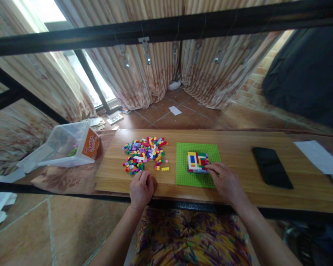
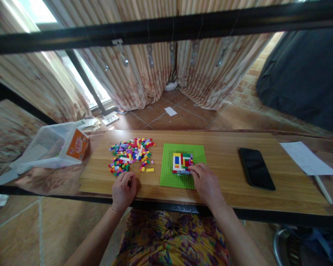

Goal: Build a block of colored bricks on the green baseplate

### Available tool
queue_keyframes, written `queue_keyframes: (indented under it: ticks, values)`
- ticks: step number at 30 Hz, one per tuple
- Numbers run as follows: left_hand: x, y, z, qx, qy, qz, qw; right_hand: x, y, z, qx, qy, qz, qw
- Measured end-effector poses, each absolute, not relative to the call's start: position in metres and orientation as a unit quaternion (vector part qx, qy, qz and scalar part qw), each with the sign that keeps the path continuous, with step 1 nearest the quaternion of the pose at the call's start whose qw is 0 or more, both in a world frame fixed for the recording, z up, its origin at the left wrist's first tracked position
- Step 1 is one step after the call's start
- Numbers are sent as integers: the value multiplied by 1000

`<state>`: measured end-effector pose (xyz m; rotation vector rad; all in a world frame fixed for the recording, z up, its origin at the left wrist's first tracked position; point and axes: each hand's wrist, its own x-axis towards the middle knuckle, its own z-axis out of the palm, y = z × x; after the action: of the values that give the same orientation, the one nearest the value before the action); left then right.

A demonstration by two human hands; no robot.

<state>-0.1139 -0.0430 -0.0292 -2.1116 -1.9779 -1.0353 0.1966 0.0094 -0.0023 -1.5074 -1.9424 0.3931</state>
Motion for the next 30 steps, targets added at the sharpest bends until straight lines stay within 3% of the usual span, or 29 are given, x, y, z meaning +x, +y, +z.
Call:
queue_keyframes:
  ticks: [15, 25, 30]
  values:
    - [-114, -43, -31, -689, -642, -335, 36, 203, 24, 12, -589, -748, 194, 235]
    - [-113, -44, -29, -687, -648, -327, 35, 202, 28, 17, -611, -719, 230, 237]
    - [-114, -43, -30, -687, -646, -331, 37, 203, 28, 12, -636, -666, 267, 286]
